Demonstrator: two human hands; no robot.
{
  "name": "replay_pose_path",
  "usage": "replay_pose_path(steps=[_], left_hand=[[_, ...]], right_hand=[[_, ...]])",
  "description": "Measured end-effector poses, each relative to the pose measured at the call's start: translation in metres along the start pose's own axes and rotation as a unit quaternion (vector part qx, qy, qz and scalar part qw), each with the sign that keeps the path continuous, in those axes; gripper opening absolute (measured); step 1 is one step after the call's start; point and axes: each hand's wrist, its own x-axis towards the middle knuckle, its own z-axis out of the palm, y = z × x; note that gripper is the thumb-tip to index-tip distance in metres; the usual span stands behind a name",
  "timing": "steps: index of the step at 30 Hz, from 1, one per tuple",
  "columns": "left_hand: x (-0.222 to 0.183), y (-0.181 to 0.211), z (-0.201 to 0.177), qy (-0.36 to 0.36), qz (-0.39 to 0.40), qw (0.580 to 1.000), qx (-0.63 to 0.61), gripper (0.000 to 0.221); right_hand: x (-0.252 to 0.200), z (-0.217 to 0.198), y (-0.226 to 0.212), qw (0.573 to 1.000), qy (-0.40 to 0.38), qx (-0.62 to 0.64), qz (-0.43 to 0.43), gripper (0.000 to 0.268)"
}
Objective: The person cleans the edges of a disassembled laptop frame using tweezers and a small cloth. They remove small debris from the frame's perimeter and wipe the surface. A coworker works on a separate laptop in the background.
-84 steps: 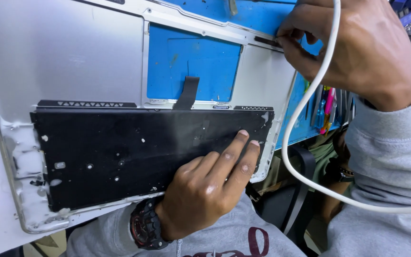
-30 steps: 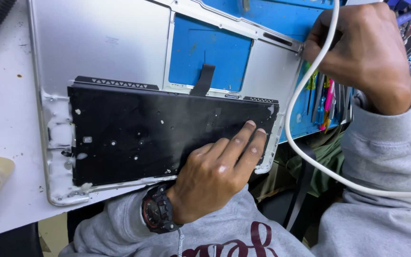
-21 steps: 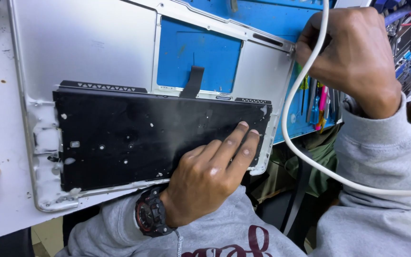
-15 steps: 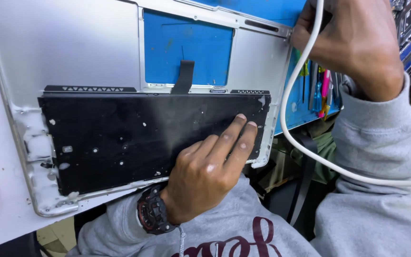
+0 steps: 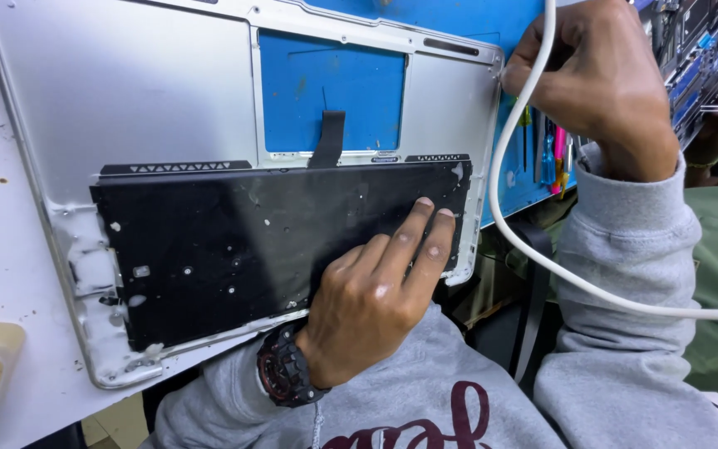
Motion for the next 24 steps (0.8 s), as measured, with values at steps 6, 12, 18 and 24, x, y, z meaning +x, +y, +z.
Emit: replay_pose_path(steps=[6, 12, 18, 24], left_hand=[[-0.001, -0.001, 0.000, -0.009, 0.000, 1.000, -0.014, 0.022], [0.001, -0.001, 0.000, -0.007, -0.002, 1.000, -0.016, 0.019], [0.006, 0.000, -0.003, -0.012, 0.000, 1.000, -0.007, 0.019], [0.005, 0.001, -0.001, -0.012, -0.005, 1.000, -0.010, 0.018]], right_hand=[[-0.003, -0.001, 0.003, 1.000, -0.002, 0.004, -0.029, 0.008], [0.000, -0.004, 0.001, 0.998, -0.028, 0.063, 0.013, 0.004], [-0.008, 0.008, 0.025, 0.998, -0.015, 0.068, 0.001, 0.015], [-0.013, 0.016, 0.035, 0.997, 0.010, -0.081, -0.007, 0.014]])
